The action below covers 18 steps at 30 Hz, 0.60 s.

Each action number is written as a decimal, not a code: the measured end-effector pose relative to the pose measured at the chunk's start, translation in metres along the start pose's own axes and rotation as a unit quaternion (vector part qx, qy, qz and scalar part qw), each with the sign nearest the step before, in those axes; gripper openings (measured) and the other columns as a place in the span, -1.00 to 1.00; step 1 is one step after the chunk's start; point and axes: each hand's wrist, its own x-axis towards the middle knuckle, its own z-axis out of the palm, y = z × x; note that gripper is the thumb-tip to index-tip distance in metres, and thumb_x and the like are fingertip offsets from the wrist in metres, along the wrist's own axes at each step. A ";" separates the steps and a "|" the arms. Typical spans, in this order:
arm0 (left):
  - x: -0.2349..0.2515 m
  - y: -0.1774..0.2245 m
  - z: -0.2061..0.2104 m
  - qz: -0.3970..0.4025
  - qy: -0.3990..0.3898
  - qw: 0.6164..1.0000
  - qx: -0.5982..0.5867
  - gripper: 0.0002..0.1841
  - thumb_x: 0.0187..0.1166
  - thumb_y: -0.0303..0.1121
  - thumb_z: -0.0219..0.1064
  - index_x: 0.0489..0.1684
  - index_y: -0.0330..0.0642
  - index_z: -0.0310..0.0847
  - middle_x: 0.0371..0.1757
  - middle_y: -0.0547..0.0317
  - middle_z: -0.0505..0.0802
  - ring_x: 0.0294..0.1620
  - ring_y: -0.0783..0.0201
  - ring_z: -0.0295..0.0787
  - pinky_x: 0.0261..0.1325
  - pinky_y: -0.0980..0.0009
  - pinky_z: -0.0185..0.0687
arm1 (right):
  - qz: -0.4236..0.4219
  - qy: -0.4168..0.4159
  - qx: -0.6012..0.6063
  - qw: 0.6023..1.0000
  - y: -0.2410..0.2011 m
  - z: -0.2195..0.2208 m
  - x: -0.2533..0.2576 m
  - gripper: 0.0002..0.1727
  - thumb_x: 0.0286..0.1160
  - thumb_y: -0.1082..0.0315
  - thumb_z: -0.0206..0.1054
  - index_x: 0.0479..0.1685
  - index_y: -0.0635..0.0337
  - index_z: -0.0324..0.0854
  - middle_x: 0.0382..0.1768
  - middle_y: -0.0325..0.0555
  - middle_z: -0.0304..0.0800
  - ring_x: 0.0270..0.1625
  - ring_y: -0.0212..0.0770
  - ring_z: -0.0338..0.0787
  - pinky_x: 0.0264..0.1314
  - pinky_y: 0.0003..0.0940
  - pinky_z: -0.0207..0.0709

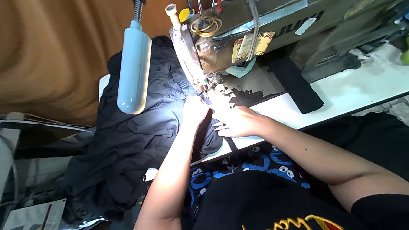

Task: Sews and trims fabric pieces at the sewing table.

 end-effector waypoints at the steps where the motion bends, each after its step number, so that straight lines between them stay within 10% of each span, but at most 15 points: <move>1: 0.000 -0.001 0.002 0.004 0.011 1.000 -0.010 -0.71 0.56 -0.27 0.46 -0.08 -0.39 0.75 0.15 -0.30 0.72 0.24 -0.20 0.69 0.27 -0.18 0.56 | -0.003 -0.002 -0.005 1.000 0.000 -0.001 0.000 -0.51 0.51 0.00 0.43 0.28 0.13 0.67 0.28 0.07 0.73 -0.01 0.10 0.83 -0.06 0.12 0.63; 9: -0.013 -0.055 0.054 0.307 0.240 0.919 0.062 -0.74 0.64 -0.29 0.31 -0.06 -0.28 0.86 0.06 -0.20 0.83 0.20 -0.22 0.74 0.31 -0.19 0.55 | -0.003 -0.006 -0.019 1.000 -0.003 -0.004 -0.001 -0.55 0.58 0.02 0.34 0.32 0.05 0.68 0.58 0.07 0.50 -0.06 0.08 0.82 -0.14 0.08 0.63; 18: 0.010 -0.062 0.048 0.329 0.251 0.905 0.096 -0.69 0.66 -0.25 0.28 0.05 -0.25 0.86 0.16 -0.23 0.84 0.24 -0.27 0.74 0.30 -0.24 0.54 | 0.043 0.019 -0.007 0.999 -0.001 -0.004 0.013 -0.40 0.56 -0.02 0.38 0.54 0.03 0.55 0.46 0.13 0.57 0.10 0.15 0.79 0.04 0.16 0.63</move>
